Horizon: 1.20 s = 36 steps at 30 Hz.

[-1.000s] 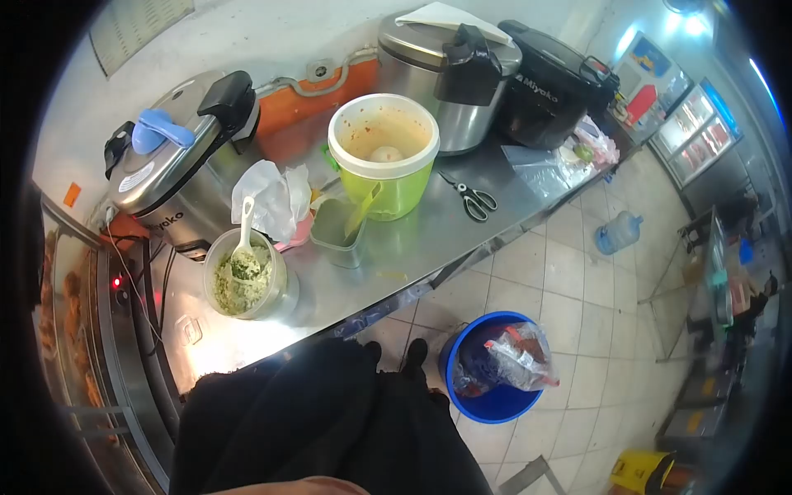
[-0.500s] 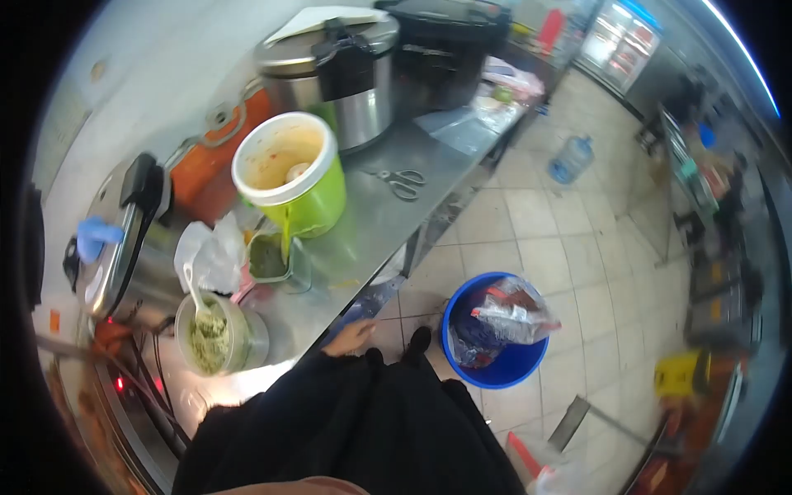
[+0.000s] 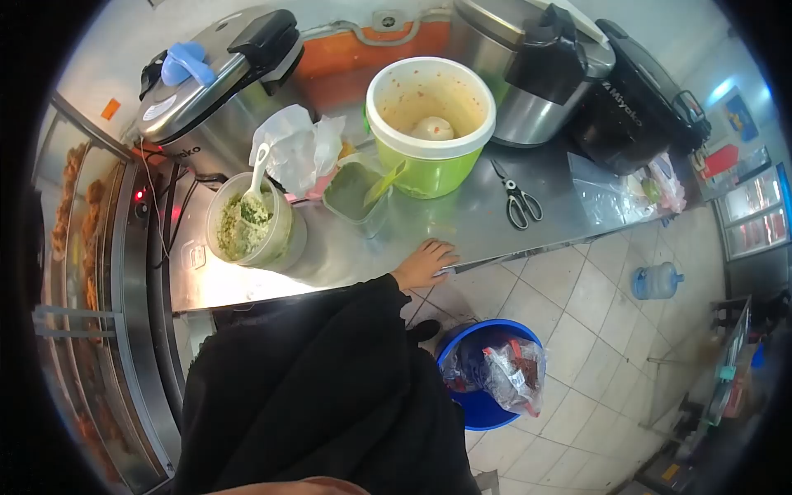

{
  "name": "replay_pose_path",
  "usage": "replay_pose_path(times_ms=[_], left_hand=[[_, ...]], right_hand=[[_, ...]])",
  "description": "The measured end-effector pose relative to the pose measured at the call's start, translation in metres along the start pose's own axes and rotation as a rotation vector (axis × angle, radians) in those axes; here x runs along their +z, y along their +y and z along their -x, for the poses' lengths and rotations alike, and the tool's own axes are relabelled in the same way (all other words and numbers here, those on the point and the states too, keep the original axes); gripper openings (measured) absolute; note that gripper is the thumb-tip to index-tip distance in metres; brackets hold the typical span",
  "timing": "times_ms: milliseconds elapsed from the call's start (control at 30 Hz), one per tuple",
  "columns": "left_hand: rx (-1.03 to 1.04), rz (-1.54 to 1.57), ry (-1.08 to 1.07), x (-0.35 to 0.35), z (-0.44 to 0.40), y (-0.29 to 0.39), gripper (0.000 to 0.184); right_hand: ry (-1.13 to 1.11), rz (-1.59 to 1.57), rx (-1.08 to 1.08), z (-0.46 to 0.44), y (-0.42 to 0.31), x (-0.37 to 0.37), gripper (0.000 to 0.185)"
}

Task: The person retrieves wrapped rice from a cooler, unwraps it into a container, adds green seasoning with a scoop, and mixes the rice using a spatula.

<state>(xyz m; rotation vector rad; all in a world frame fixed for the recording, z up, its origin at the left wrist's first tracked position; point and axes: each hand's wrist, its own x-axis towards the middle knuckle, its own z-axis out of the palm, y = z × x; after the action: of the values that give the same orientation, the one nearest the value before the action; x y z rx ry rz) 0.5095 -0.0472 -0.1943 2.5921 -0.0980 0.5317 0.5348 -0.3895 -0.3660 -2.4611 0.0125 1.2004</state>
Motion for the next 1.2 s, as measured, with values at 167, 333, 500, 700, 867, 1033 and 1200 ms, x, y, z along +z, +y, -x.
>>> replay_pose_path(times_ms=[167, 333, 500, 700, 867, 1033, 1200], left_hand=[[-0.015, 0.018, 0.021, -0.002, -0.002, 0.002, 0.039], [0.028, 0.045, 0.003, 0.004, 0.000, -0.001, 0.039], [0.016, 0.034, -0.014, 0.003, 0.000, -0.004, 0.038], [0.095, -0.013, 0.024, 0.008, 0.000, -0.012, 0.039], [0.126, -0.043, 0.026, 0.003, -0.004, -0.011, 0.041], [0.086, -0.135, -0.020, 0.002, -0.008, -0.014, 0.041], [-0.016, -0.582, -0.052, 0.018, -0.003, -0.031, 0.042]], right_hand=[[0.000, -0.028, -0.014, 0.012, -0.011, 0.011, 0.035], [0.019, -0.117, 0.053, 0.053, -0.005, 0.055, 0.035], [0.111, -0.268, 0.213, 0.110, 0.016, 0.112, 0.035], [0.214, -0.481, 0.419, 0.177, 0.047, 0.186, 0.035], [0.249, -0.645, 0.527, 0.214, 0.075, 0.242, 0.034], [0.299, -0.803, 0.594, 0.236, 0.113, 0.276, 0.034], [0.407, -0.944, 0.710, 0.275, 0.182, 0.295, 0.034]])
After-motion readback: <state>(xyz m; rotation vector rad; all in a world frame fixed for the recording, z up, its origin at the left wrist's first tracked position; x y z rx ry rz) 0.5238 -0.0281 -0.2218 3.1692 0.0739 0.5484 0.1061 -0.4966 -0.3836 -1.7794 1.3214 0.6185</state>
